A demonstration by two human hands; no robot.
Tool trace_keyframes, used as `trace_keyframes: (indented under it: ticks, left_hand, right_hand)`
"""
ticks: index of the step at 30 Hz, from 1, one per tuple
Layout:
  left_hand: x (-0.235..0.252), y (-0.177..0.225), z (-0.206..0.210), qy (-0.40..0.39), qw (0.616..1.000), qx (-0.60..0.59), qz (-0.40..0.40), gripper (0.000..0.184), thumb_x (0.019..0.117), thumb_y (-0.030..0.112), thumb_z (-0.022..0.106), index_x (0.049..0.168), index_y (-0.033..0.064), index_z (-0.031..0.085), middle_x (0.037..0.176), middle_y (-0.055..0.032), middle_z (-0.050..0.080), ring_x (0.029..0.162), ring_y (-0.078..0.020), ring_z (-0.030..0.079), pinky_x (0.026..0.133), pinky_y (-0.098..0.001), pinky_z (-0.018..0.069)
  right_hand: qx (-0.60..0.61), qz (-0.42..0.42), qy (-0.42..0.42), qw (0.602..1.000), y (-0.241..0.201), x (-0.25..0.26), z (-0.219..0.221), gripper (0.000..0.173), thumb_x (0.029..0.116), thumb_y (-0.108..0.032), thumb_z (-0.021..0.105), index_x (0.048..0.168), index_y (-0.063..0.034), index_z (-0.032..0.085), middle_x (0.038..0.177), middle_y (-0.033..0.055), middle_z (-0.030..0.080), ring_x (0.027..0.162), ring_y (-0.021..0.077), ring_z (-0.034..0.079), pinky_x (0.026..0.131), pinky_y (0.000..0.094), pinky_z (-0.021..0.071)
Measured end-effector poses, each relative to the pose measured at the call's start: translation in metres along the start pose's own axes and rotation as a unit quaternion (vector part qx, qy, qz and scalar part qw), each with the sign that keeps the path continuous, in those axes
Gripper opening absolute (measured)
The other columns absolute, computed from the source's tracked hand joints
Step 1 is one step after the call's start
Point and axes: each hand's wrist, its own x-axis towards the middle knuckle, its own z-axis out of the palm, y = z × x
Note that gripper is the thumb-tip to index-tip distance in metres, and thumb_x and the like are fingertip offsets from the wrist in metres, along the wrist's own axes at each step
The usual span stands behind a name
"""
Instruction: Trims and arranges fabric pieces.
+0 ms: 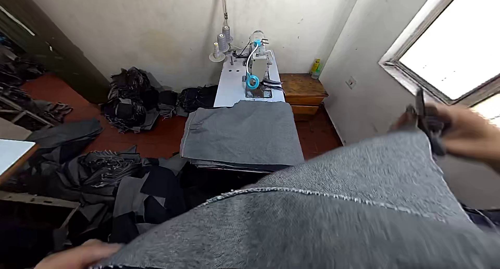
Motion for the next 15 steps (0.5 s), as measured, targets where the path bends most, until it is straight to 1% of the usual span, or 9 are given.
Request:
trace_keyframes:
  ticks: [2, 4, 5, 7, 9, 10, 13, 14, 15]
  left_hand:
    - [0.013, -0.034, 0.01, 0.028, 0.998, -0.033, -0.034, 0.012, 0.1077, 0.015, 0.049, 0.113, 0.0121, 0.059, 0.103, 0.0152, 0.066, 0.094, 0.0052, 0.062, 0.083, -0.0199, 0.0535]
    - [0.024, -0.073, 0.022, 0.069, 0.992, -0.044, -0.092, 0.01, 0.1078, 0.014, 0.049, 0.112, 0.0165, 0.057, 0.101, 0.021, 0.065, 0.091, 0.0075, 0.063, 0.079, -0.0175, 0.0547]
    - [0.031, -0.097, 0.03, 0.092, 0.987, -0.047, -0.126, 0.009, 0.1068, 0.011, 0.048, 0.111, 0.0156, 0.055, 0.098, 0.022, 0.065, 0.089, 0.0081, 0.063, 0.078, -0.0165, 0.0553]
    - [0.042, -0.151, 0.051, 0.134, 0.965, -0.03, -0.221, 0.008, 0.1043, 0.004, 0.044, 0.106, 0.0083, 0.051, 0.09, 0.0184, 0.061, 0.082, 0.0083, 0.062, 0.075, -0.016, 0.0554]
    - [0.046, -0.226, 0.071, 0.146, 0.933, -0.01, -0.328, 0.009, 0.1049, 0.007, 0.045, 0.108, 0.0016, 0.051, 0.089, 0.0107, 0.059, 0.077, 0.0062, 0.061, 0.073, -0.0173, 0.0557]
    - [0.045, -0.271, 0.082, 0.148, 0.915, -0.002, -0.375, 0.014, 0.1052, 0.011, 0.047, 0.11, -0.0003, 0.053, 0.087, 0.007, 0.06, 0.073, 0.0044, 0.06, 0.067, -0.018, 0.0549]
    - [0.026, -0.401, 0.126, 0.139, 0.896, 0.027, -0.421, 0.025, 0.1035, 0.016, 0.053, 0.115, -0.0055, 0.058, 0.083, -0.001, 0.062, 0.061, 0.0002, 0.057, 0.053, -0.0196, 0.0491]
    - [0.021, -0.433, 0.14, 0.13, 0.893, 0.034, -0.43, 0.027, 0.1036, 0.017, 0.054, 0.115, -0.0067, 0.059, 0.082, -0.0033, 0.063, 0.061, -0.0018, 0.057, 0.054, -0.0215, 0.0492]
    - [0.016, -0.456, 0.15, 0.125, 0.888, 0.036, -0.441, 0.027, 0.1037, 0.016, 0.055, 0.115, -0.0083, 0.06, 0.084, -0.0064, 0.064, 0.066, -0.0045, 0.058, 0.061, -0.0242, 0.0508]
  right_hand:
    - [-0.073, -0.047, -0.058, 0.995, -0.004, 0.089, -0.014, 0.031, 0.0733, -0.036, 0.075, 0.092, -0.0142, 0.062, 0.071, -0.0121, 0.06, 0.061, -0.0079, 0.054, 0.052, 0.0172, 0.0464]
    - [-0.138, -0.053, -0.133, 0.98, -0.015, 0.181, 0.002, 0.024, 0.0653, -0.012, 0.074, 0.084, -0.0069, 0.059, 0.068, -0.0016, 0.058, 0.06, 0.0077, 0.055, 0.052, 0.0337, 0.045]
    - [-0.155, -0.05, -0.182, 0.97, -0.013, 0.225, 0.018, 0.024, 0.066, -0.002, 0.076, 0.084, -0.005, 0.06, 0.07, 0.0029, 0.059, 0.063, 0.0148, 0.057, 0.056, 0.0404, 0.046]
    - [-0.175, -0.045, -0.284, 0.942, 0.011, 0.304, 0.069, 0.023, 0.073, 0.01, 0.076, 0.089, -0.0022, 0.065, 0.077, 0.0084, 0.063, 0.069, 0.0221, 0.062, 0.063, 0.0459, 0.0504]
    - [-0.166, -0.026, -0.391, 0.905, 0.056, 0.368, 0.149, 0.022, 0.0806, 0.007, 0.078, 0.1, 0.0003, 0.069, 0.085, 0.0133, 0.067, 0.077, 0.027, 0.065, 0.072, 0.0498, 0.0535]
    - [-0.158, -0.015, -0.435, 0.886, 0.087, 0.393, 0.197, 0.024, 0.0828, 0.003, 0.078, 0.105, 0.0017, 0.07, 0.089, 0.0161, 0.068, 0.081, 0.03, 0.066, 0.076, 0.0525, 0.0532]
    - [-0.164, 0.034, -0.487, 0.857, 0.195, 0.421, 0.343, 0.039, 0.0812, -0.012, 0.084, 0.114, 0.0034, 0.068, 0.1, 0.0229, 0.069, 0.096, 0.0404, 0.067, 0.087, 0.0629, 0.0508]
    - [-0.163, 0.054, -0.486, 0.857, 0.224, 0.419, 0.378, 0.045, 0.0797, -0.016, 0.087, 0.115, 0.0035, 0.067, 0.102, 0.0234, 0.069, 0.098, 0.0411, 0.067, 0.088, 0.0632, 0.0505]
    - [-0.151, 0.08, -0.471, 0.865, 0.245, 0.411, 0.404, 0.05, 0.0778, -0.018, 0.088, 0.116, 0.004, 0.066, 0.104, 0.0242, 0.068, 0.099, 0.0419, 0.066, 0.089, 0.0633, 0.0498]
